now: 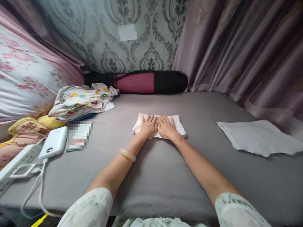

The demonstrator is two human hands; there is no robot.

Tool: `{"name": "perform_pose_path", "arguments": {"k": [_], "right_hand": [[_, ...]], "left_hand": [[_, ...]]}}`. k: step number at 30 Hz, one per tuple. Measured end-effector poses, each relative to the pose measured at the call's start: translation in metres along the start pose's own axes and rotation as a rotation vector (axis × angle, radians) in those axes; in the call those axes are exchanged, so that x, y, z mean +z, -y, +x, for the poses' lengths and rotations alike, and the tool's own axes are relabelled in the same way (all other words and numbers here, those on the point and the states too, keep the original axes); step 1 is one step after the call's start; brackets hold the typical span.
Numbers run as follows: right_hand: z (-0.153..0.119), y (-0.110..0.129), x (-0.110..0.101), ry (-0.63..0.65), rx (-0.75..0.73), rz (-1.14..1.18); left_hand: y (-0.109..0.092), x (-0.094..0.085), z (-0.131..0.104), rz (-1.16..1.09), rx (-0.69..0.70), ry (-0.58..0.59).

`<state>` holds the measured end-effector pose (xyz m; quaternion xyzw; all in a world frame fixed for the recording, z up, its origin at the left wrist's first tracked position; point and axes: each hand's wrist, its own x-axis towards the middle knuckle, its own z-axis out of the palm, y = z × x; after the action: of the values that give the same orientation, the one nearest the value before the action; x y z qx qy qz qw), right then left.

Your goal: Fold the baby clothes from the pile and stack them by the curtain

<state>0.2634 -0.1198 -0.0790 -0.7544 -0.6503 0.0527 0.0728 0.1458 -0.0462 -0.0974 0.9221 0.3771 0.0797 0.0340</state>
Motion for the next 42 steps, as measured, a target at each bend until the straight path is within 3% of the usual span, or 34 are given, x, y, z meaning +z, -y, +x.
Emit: {"name": "perform_pose_path", "arguments": {"k": [11, 20, 36, 42], "right_hand": [[0.003, -0.002, -0.004, 0.086, 0.024, 0.032], [0.006, -0.007, 0.002, 0.037, 0.087, 0.006], [0.001, -0.031, 0.004, -0.027, 0.293, -0.047], [-0.003, -0.042, 0.002, -0.033, 0.330, -0.073]], "left_hand": [[0.002, -0.002, 0.000, 0.006, -0.014, 0.035], [0.011, 0.000, 0.002, 0.029, -0.099, -0.044], [0.022, -0.006, -0.008, 0.025, -0.265, -0.031], [0.038, -0.009, -0.009, 0.061, -0.297, -0.035]]}}
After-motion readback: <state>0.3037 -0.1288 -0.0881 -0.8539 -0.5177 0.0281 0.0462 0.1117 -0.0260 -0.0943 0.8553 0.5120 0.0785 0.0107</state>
